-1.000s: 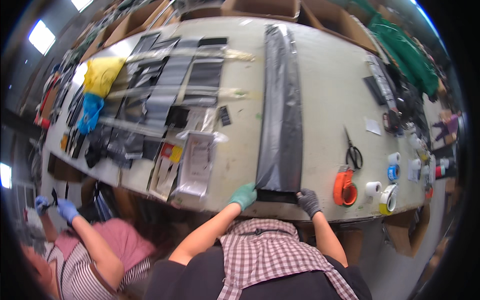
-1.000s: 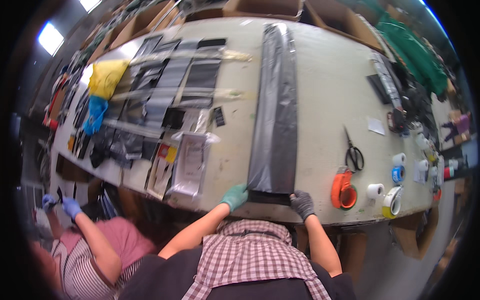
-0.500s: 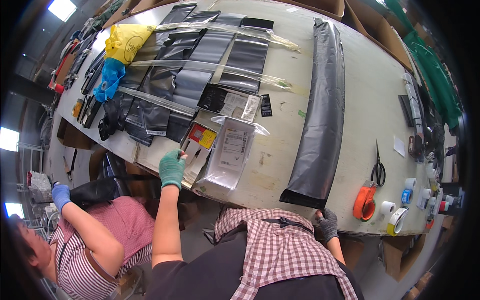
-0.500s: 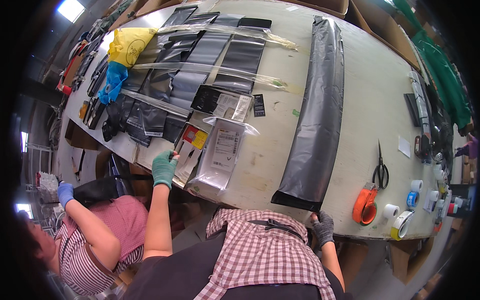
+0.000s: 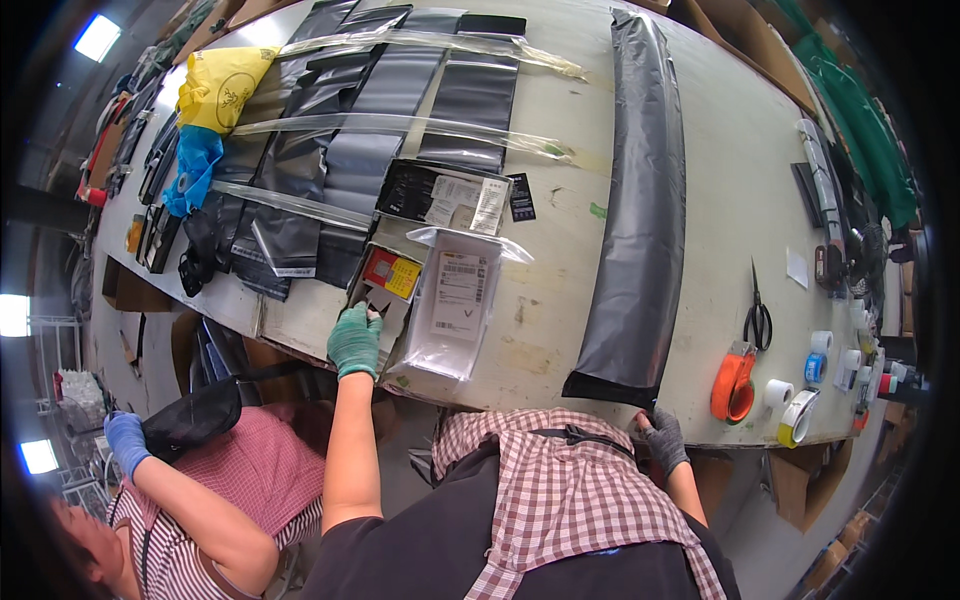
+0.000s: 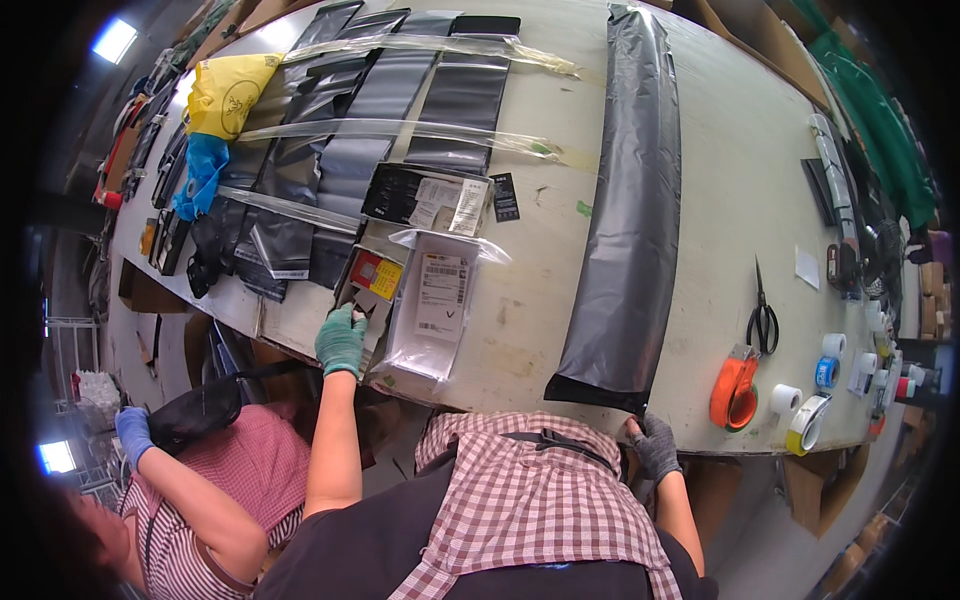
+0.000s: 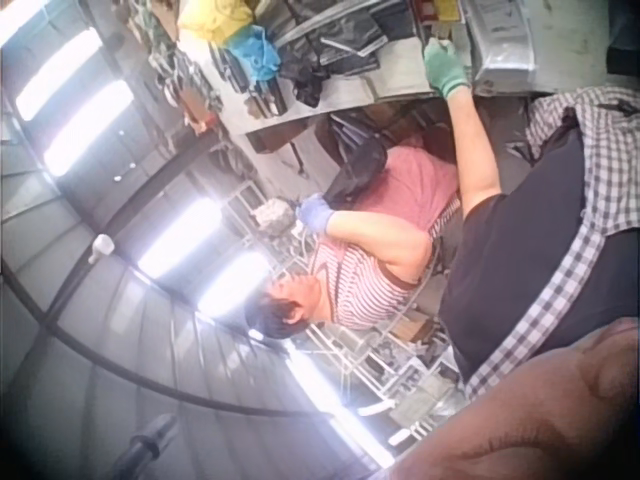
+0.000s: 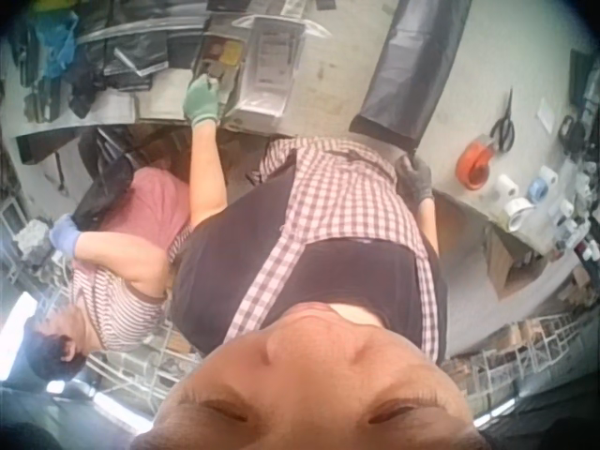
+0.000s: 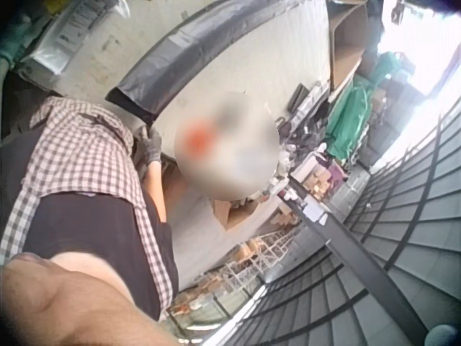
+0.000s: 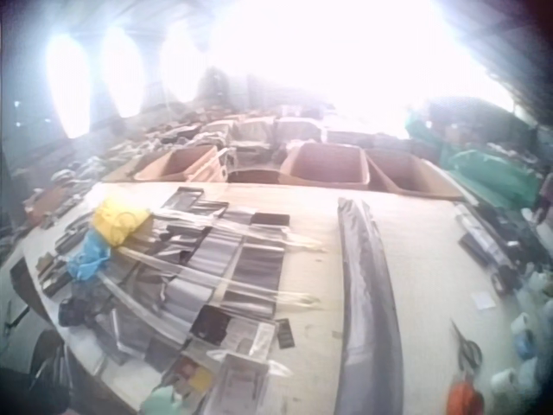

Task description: The person takes rolled items from a box, places them into plastic sleeves, applies labels, and seals them with tape.

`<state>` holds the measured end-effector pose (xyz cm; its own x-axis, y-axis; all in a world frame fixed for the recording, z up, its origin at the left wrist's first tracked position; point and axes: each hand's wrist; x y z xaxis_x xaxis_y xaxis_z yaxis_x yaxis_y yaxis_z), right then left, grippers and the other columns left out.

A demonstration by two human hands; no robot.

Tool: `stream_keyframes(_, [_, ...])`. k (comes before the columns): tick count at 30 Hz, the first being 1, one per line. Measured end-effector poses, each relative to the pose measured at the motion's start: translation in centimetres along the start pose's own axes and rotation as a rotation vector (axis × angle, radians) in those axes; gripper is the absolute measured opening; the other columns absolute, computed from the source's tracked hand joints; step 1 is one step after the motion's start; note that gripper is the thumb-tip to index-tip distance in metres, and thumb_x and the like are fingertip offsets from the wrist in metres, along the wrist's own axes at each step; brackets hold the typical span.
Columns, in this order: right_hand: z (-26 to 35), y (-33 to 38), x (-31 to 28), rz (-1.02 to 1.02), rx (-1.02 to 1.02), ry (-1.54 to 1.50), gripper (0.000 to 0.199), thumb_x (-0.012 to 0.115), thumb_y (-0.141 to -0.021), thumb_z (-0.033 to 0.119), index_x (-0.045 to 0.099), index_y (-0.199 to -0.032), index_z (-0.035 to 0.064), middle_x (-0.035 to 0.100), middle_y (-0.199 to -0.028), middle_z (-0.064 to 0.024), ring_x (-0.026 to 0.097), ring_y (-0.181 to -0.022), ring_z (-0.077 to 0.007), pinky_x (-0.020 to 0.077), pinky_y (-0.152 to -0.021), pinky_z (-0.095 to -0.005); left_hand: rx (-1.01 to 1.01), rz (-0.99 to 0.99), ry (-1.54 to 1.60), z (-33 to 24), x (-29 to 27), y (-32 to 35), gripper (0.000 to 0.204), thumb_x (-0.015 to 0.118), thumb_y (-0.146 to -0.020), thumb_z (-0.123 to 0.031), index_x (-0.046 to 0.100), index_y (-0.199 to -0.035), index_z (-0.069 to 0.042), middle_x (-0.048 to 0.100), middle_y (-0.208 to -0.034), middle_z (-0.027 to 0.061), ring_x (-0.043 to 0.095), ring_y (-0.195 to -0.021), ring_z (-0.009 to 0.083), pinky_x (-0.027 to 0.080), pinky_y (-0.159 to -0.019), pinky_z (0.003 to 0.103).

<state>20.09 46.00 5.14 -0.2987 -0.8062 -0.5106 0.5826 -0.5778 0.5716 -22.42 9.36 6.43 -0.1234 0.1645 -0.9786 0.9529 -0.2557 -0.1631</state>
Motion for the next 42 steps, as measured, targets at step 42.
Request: stream_keyframes(42, [26.9,3.1,4.2,0.593,-0.429,-0.375,0.036,0.051,-0.094,0.035,0.065,-0.09,0.0023,0.058,-0.069,-0.005,0.054,-0.065,-0.0119,0.0457,-0.063,-0.028,-0.37,0.695,1.595,-17.7,-16.0,5.2,0.023,0.064,-0.087,-0.02,0.058,-0.069,-0.008,0.048,-0.055,-0.0063,0.036,-0.043,0.0004,0.026,-0.04,0.018])
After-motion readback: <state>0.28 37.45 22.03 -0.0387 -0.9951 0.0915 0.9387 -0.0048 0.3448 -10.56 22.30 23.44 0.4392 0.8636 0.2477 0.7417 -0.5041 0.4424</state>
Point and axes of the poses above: each hand's wrist, its own y-axis away from the middle knuckle, its own x-axis out of the palm, z = x × y
